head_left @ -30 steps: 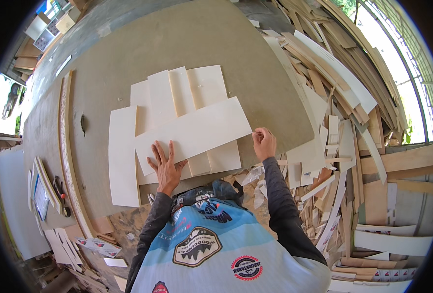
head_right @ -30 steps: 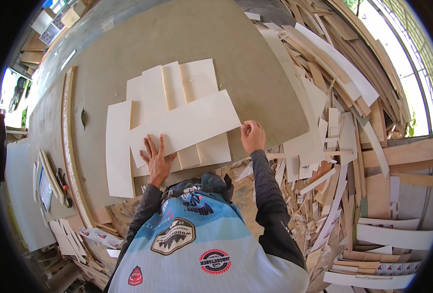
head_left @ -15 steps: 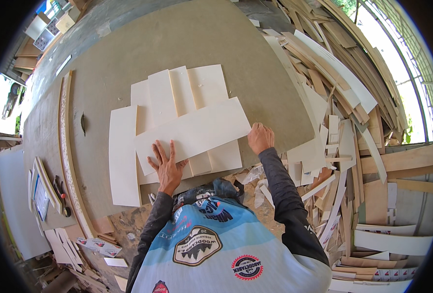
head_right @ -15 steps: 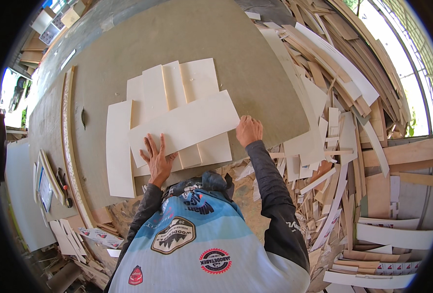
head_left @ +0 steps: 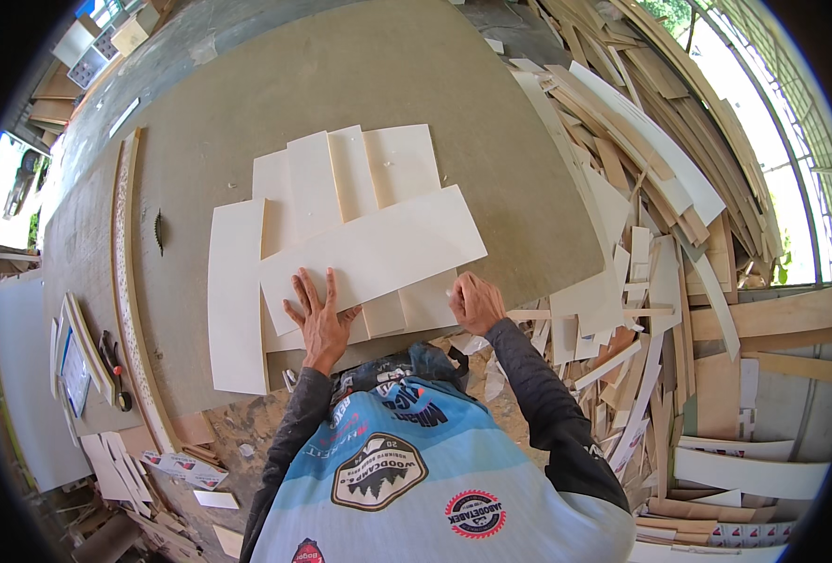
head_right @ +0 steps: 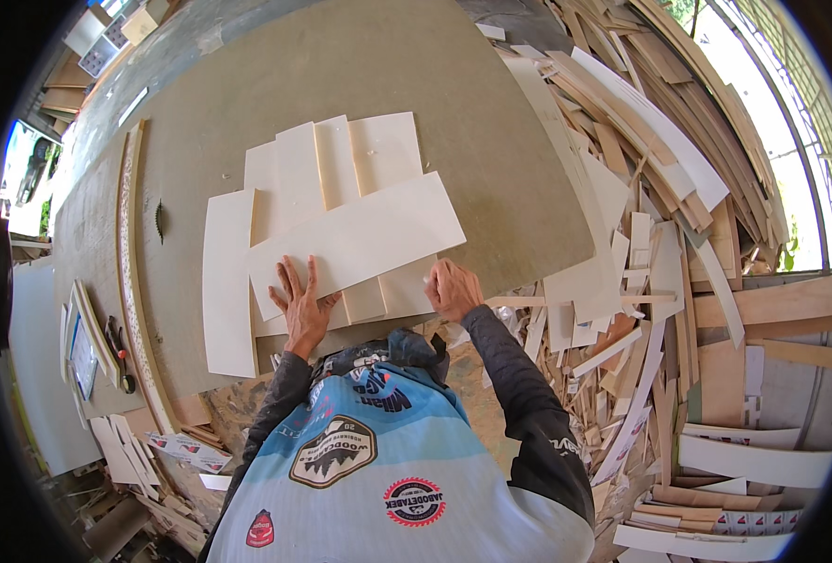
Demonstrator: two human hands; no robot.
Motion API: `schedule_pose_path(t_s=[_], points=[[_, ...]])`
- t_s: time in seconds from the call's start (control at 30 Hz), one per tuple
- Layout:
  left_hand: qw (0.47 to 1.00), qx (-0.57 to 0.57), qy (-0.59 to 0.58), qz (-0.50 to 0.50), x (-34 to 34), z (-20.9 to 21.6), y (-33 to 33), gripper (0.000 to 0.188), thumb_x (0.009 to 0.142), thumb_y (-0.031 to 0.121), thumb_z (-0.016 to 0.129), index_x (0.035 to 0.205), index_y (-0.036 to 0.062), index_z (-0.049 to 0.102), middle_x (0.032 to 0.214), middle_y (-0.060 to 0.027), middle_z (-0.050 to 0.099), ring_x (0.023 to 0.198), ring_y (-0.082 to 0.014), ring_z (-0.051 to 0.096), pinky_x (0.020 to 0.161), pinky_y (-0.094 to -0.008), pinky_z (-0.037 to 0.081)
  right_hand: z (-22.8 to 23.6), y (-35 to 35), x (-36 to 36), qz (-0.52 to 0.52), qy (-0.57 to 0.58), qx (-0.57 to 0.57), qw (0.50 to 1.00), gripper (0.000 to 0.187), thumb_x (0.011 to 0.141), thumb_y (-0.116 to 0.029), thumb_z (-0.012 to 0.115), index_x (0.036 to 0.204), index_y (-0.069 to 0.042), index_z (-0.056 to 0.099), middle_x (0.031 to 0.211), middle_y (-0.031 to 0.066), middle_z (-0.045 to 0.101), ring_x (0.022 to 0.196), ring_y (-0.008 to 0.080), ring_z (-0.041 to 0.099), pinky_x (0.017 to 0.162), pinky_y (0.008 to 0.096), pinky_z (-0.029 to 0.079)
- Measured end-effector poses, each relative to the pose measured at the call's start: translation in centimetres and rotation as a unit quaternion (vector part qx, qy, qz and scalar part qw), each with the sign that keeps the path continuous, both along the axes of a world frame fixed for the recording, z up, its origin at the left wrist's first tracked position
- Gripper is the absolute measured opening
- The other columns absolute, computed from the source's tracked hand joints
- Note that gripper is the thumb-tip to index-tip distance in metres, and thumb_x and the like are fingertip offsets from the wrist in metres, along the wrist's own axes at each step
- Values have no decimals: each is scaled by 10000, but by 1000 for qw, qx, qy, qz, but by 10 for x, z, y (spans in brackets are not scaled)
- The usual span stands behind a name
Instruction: The person cleans and peels protective film from several white wooden panels on a workbench, then stacks them and picks up a nail gun.
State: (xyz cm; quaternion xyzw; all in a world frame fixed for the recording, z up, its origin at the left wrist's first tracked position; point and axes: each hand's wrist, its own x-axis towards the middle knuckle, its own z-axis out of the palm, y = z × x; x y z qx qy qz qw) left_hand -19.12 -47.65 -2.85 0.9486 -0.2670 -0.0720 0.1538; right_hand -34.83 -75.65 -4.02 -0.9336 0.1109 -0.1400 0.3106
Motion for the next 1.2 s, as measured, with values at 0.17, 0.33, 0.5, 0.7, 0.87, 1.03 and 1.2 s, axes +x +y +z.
schedule_pose_path(t_s=[0.17, 0.33, 0.5, 0.7, 0.87, 1.03, 1.2], points=[[1000, 16, 4, 0, 1, -2, 4, 900, 921, 521, 660, 1640, 235, 200, 1687, -248, -56, 1561, -430, -59, 1147, -729, -22, -18, -34, -22, -88, 70, -23, 993, 107, 906, -179, 596, 890, -74, 593, 827, 129, 656, 703, 359, 635, 622, 471, 482], [1000, 13, 2, -18, 1, 3, 1, 926, 923, 568, 639, 1643, 212, 177, 1680, -265, -63, 1555, -443, -81, 1150, -722, -47, -55, -124, -52, -598, 13, -267, 755, 564, 955, -343, 623, 1427, -72, 474, 1396, 260, 521, 1320, 430, 472, 1084, 541, 379], [1000, 10, 2, -26, 2, 4, 4, 927, 934, 590, 607, 1643, 183, 170, 1678, -270, -66, 1551, -450, -94, 1164, -702, -54, -8, -51, 12, -382, -65, -185, 903, 655, 964, -374, 585, 1484, -8, 429, 1460, 259, 495, 1329, 436, 476, 1133, 575, 326], [997, 56, 29, -32, 6, 11, -1, 888, 948, 593, 581, 1643, 208, 183, 1685, -249, -56, 1556, -438, -76, 1181, -686, -14, 1, 107, 98, 258, 1, -132, 957, 780, 997, -529, 497, 1596, -76, 289, 1678, 136, 220, 1565, 304, 149, 1264, 509, 93], [998, 50, 13, -20, 7, 11, 11, 817, 977, 582, 539, 1640, 244, 203, 1704, -193, -16, 1569, -402, -20, 1209, -641, 28, -23, 32, 78, 119, 24, -167, 978, 849, 989, -634, 409, 1615, -89, 233, 1684, 134, 201, 1565, 307, 147, 1265, 523, 76], [999, 40, 1, 18, 16, 4, 27, 744, 1006, 571, 487, 1633, 265, 228, 1702, -195, 11, 1570, -393, 15, 1230, -589, 48, -26, -129, -3, -231, 283, -272, 890, 706, 1055, -485, 390, 1580, -24, 289, 1659, 213, 226, 1546, 376, 181, 1258, 512, 117], [999, 32, -22, 27, 29, 4, 53, 693, 1025, 537, 462, 1628, 274, 245, 1694, -216, 53, 1562, -405, 66, 1227, -590, 75, 6, -155, -19, -334, -37, -262, 905, 641, 1058, -418, 421, 1490, 56, 403, 1586, 263, 348, 1509, 420, 253, 1248, 539, 142]])
